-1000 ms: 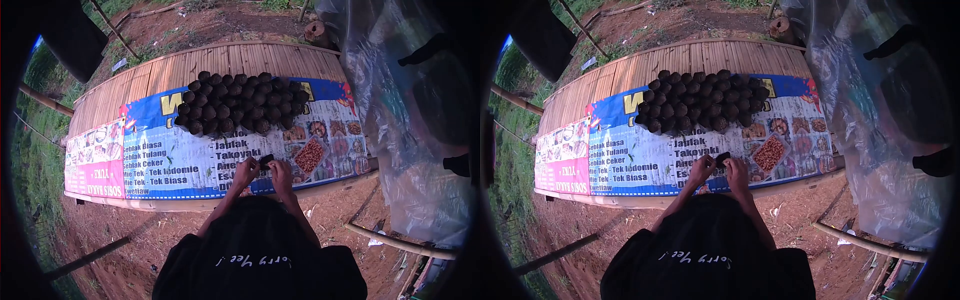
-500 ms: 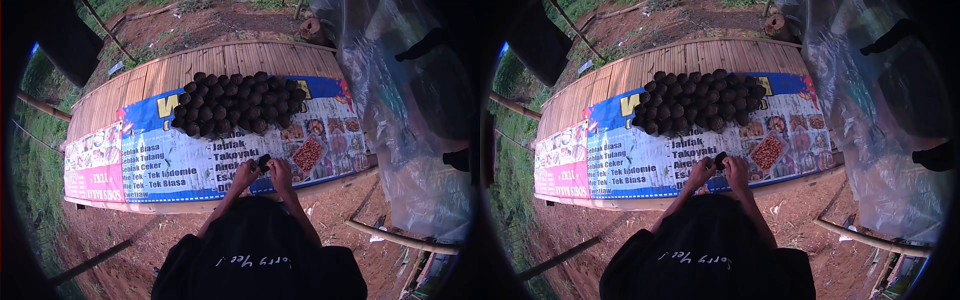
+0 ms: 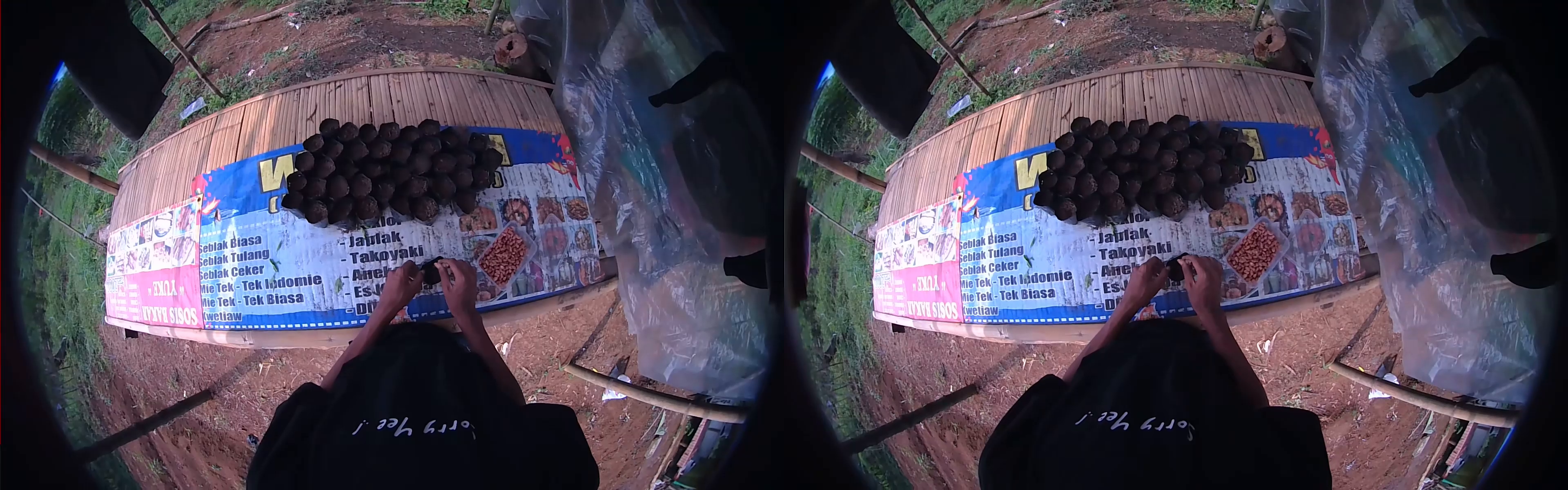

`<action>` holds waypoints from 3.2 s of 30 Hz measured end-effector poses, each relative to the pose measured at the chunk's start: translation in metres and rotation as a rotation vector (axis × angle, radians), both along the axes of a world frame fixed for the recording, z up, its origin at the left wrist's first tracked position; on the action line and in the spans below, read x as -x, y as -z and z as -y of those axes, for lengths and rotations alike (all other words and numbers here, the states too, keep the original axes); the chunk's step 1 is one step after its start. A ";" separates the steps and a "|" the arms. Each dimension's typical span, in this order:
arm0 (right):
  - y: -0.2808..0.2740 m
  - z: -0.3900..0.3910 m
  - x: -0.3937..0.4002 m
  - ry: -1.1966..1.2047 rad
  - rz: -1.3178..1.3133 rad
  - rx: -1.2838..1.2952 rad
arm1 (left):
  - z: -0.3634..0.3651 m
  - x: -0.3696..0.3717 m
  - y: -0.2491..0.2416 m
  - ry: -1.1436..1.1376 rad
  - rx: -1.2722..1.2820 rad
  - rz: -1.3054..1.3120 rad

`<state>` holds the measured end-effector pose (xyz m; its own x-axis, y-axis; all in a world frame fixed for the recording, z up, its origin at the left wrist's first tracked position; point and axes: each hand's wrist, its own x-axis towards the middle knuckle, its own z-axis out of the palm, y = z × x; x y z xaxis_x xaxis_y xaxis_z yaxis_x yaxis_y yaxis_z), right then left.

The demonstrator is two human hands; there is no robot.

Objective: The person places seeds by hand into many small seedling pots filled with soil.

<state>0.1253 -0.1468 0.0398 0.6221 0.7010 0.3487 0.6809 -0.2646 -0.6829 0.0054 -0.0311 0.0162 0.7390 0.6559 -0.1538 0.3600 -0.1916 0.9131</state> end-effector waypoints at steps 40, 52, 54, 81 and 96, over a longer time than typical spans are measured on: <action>0.001 0.000 -0.007 -0.162 0.092 0.147 | 0.000 -0.001 0.001 0.018 -0.058 -0.047; -0.001 0.007 -0.013 -0.117 0.121 0.198 | 0.002 -0.002 -0.002 0.041 -0.093 -0.057; 0.001 0.004 -0.012 -0.071 0.111 0.100 | 0.002 -0.001 -0.001 0.042 -0.096 -0.063; 0.005 0.008 0.001 -0.015 0.061 0.107 | 0.000 -0.005 0.023 0.210 -0.118 0.121; -0.004 0.008 -0.004 -0.079 0.104 0.122 | -0.002 -0.003 0.026 0.251 -0.237 0.134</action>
<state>0.1293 -0.1545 0.0433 0.5287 0.7871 0.3177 0.7683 -0.2845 -0.5734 0.0088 -0.0294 -0.0095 0.8848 0.4573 0.0898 0.1551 -0.4706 0.8686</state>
